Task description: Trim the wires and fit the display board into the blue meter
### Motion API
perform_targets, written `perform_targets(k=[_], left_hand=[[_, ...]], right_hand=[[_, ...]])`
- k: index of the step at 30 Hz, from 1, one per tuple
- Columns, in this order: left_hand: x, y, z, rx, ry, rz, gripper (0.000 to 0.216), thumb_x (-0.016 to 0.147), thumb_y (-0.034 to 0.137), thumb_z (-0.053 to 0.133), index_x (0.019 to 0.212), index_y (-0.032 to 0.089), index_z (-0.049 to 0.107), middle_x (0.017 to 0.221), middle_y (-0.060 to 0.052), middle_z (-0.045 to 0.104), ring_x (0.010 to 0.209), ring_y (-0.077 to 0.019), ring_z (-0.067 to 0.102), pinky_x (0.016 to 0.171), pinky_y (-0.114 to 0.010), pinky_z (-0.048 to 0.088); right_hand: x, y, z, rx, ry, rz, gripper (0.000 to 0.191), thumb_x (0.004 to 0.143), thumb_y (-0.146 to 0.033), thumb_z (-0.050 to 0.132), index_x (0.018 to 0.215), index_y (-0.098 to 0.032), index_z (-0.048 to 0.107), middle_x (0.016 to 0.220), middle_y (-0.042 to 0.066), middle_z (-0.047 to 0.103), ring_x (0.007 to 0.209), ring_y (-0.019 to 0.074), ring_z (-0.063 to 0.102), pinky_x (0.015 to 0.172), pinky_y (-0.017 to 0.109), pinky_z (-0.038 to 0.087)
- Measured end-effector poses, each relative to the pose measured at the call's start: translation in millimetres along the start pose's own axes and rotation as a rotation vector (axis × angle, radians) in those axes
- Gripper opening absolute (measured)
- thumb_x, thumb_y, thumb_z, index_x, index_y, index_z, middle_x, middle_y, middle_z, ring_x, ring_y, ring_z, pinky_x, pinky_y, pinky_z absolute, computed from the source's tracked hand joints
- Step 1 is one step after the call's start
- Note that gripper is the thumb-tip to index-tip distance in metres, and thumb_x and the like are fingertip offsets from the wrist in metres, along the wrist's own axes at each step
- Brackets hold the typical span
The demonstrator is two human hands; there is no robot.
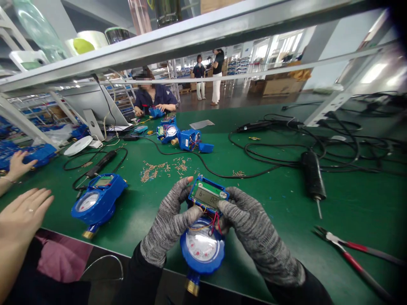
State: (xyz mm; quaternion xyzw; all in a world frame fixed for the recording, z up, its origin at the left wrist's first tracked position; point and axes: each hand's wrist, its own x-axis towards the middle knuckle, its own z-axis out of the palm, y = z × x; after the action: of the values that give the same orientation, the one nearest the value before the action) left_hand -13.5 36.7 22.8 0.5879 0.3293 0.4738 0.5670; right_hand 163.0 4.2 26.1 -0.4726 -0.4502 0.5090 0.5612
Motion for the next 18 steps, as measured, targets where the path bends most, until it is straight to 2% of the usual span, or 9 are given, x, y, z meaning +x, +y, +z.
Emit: perform_targets(k=[2,4,6,8,14,18], left_hand=[[-2.6,-4.4,-0.9,0.114,0.079,0.012,0.049,0.076,0.026,0.077,0.122,0.024,0.059,0.128,-0.008,0.063,0.121,-0.0248,0.057,0.107,-0.041,0.044],[-2.9,-6.2,0.1,0.175,0.096,-0.011,0.039,0.076,0.029,0.076,0.113,0.021,0.065,0.120,-0.008,0.067,0.116,-0.0258,0.060,0.107,-0.044,0.044],[-1.4,-4.5,2.6,0.159,0.027,-0.042,0.033,0.079,0.031,0.073,0.109,0.019,0.069,0.120,-0.010,0.068,0.117,-0.0281,0.059,0.108,-0.047,0.043],[0.7,-0.4,5.6,0.108,-0.046,-0.059,0.031,0.081,0.031,0.071,0.109,0.018,0.071,0.123,-0.010,0.067,0.121,-0.0296,0.057,0.109,-0.048,0.042],[1.4,4.6,13.3,-0.016,-0.089,-0.070,0.031,0.083,0.025,0.068,0.113,0.016,0.071,0.119,-0.011,0.070,0.109,-0.0270,0.065,0.100,-0.042,0.048],[-0.8,-3.5,18.8,-0.151,-0.051,-0.114,0.037,0.083,0.021,0.068,0.120,0.014,0.066,0.117,-0.013,0.070,0.104,-0.0251,0.066,0.094,-0.038,0.049]], right_hand=[[1.5,1.9,-4.7,-0.012,0.002,0.007,0.020,0.076,-0.034,0.065,0.086,-0.018,0.058,0.053,-0.003,0.062,0.042,0.0146,0.059,0.040,0.023,0.049],[2.3,5.3,-9.3,-0.040,0.025,-0.048,0.020,0.077,-0.033,0.067,0.086,-0.016,0.062,0.067,0.001,0.068,0.054,0.0145,0.063,0.049,0.023,0.052],[2.7,9.3,-13.3,-0.055,0.044,-0.124,0.019,0.080,-0.033,0.068,0.090,-0.017,0.066,0.083,0.002,0.071,0.069,0.0151,0.067,0.061,0.023,0.055],[3.0,12.5,-16.0,-0.059,0.048,-0.155,0.018,0.082,-0.032,0.068,0.094,-0.019,0.068,0.089,0.002,0.072,0.076,0.0151,0.067,0.067,0.023,0.054],[3.6,12.4,-14.6,-0.051,0.044,-0.095,0.020,0.079,-0.034,0.068,0.089,-0.017,0.065,0.079,0.002,0.069,0.060,0.0131,0.062,0.053,0.022,0.051],[2.2,11.3,-12.5,-0.001,0.051,-0.016,0.018,0.077,-0.034,0.066,0.084,-0.019,0.060,0.058,-0.003,0.063,0.046,0.0134,0.058,0.043,0.022,0.047]])
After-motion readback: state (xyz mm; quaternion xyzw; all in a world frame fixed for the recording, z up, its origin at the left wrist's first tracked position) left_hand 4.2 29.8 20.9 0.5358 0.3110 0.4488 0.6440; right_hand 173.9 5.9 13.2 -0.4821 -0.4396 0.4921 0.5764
